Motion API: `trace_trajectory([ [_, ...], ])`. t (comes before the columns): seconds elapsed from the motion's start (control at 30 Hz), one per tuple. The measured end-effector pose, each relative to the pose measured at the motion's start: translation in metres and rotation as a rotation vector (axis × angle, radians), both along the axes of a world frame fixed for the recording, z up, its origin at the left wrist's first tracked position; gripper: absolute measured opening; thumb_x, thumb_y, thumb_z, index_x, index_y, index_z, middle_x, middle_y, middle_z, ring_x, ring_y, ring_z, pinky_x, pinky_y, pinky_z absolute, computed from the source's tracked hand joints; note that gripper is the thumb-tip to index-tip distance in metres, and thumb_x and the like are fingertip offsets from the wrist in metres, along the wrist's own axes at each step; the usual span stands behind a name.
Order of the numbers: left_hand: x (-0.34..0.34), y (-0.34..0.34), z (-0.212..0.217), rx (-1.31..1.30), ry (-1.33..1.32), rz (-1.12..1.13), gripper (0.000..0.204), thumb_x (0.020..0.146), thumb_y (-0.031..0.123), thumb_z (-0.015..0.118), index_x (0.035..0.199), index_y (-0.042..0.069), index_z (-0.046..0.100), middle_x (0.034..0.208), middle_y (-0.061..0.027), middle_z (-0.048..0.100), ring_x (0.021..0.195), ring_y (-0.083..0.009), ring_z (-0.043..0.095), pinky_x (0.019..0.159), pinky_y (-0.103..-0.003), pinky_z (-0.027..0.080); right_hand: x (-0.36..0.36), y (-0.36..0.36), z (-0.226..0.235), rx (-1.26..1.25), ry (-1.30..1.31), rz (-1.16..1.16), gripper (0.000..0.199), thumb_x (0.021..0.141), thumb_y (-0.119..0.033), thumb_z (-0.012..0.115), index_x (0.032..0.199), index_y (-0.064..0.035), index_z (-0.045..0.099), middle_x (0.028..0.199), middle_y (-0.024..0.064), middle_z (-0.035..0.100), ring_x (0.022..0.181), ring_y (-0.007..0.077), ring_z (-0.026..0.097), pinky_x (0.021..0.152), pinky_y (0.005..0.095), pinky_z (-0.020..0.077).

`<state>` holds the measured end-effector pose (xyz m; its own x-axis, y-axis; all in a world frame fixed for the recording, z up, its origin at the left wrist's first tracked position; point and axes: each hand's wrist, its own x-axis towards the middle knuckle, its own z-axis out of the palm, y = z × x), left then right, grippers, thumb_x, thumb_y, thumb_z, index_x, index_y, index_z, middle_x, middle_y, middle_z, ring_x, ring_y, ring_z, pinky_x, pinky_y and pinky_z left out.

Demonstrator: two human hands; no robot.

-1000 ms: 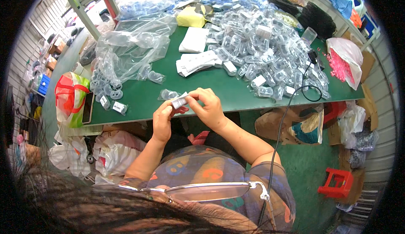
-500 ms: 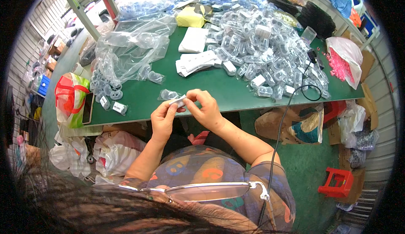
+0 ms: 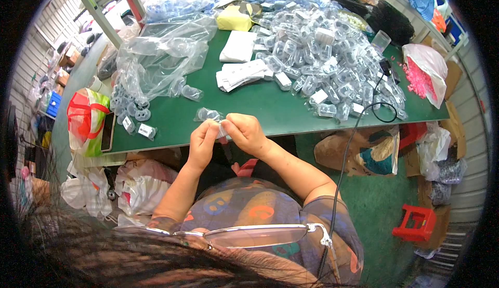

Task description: The person folds paper inserts by hand and packages small components with the inserts into plastic cases.

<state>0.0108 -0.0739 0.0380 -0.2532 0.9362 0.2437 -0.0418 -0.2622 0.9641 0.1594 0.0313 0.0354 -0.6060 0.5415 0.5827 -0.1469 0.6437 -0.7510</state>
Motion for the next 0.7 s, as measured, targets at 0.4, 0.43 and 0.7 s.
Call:
trace_trajectory([
  [0.4,0.006,0.005,0.002,-0.059,-0.405,-0.102,0.029,0.108,0.027,0.056,0.096,0.002,0.066,0.08,-0.0015,0.063,0.069,-0.0114,0.059,0.067,-0.027,0.051,-0.009,-0.022,-0.004,-0.913,0.226,0.254,0.027,0.109,-0.025,0.055,0.089,-0.0055,0.057,0.072,0.0015,0.059,0.062,0.0107,0.06,0.056,0.0238,0.0483],
  [0.43,0.005,0.004,0.003,-0.045,-0.389,-0.143,0.029,0.108,0.027,0.057,0.096,0.002,0.066,0.08,-0.0017,0.064,0.069,-0.0114,0.059,0.067,-0.027,0.051,-0.008,-0.023,0.001,-0.855,0.192,0.203,0.028,0.108,-0.025,0.055,0.089,-0.0051,0.057,0.072,0.0022,0.059,0.06,0.0109,0.06,0.054,0.0239,0.0482],
  [0.7,0.004,0.0,-0.014,-0.02,-0.053,-0.131,0.029,0.108,0.024,0.057,0.091,0.002,0.064,0.078,-0.0003,0.061,0.067,-0.0102,0.058,0.064,-0.027,0.05,-0.005,-0.019,-0.002,-0.845,0.1,0.28,0.03,0.108,-0.028,0.057,0.09,-0.0043,0.059,0.073,0.0046,0.062,0.058,0.0135,0.063,0.051,0.0251,0.0495],
])
